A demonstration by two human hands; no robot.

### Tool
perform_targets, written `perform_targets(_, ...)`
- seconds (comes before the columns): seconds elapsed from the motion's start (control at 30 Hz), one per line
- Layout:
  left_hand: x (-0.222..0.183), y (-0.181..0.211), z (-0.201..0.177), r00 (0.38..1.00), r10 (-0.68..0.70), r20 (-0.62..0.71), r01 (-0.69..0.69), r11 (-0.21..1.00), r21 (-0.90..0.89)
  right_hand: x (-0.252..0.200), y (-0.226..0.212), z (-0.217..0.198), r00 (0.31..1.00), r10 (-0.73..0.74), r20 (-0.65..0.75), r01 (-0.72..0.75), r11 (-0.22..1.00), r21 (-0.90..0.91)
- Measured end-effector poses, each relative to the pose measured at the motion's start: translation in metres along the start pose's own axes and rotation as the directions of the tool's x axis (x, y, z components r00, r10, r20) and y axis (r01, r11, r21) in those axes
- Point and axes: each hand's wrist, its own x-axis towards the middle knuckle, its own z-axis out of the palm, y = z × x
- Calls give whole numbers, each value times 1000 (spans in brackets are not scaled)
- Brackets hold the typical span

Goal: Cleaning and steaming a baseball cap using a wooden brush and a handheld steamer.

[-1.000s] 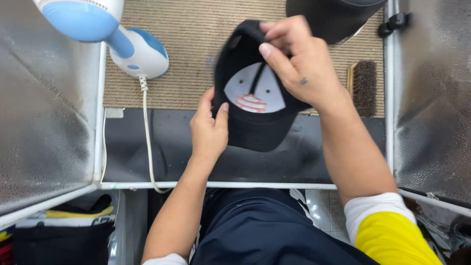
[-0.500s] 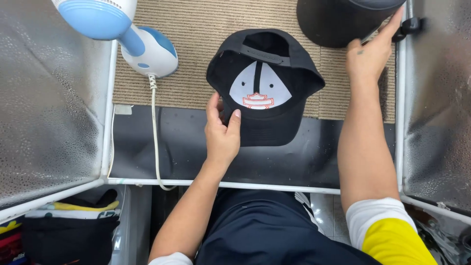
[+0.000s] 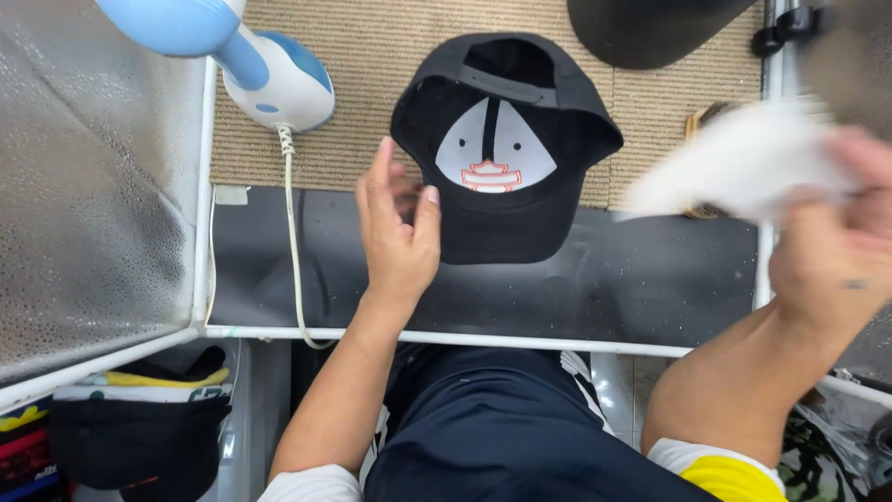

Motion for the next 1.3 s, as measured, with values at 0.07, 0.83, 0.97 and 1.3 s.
perform_targets(0.07,0,6,-6,994,81,-73,-83,996,-30,-6,-79,40,957,158,244,-114,976,-188)
perform_targets(0.83,105,-17,30,734,290,614,-638,604,478,-12,-34,204,571,-428,701,805,462,-373)
perform_targets(0.97,108,-28,40,736,285,613,-637,598,486,-22,-68,208,561,-263,785,603,779,-170)
perform_targets(1.3,136,-5,39,486,-490,723,-460,560,689,-1,-77,247,155,379,912,129,908,-399)
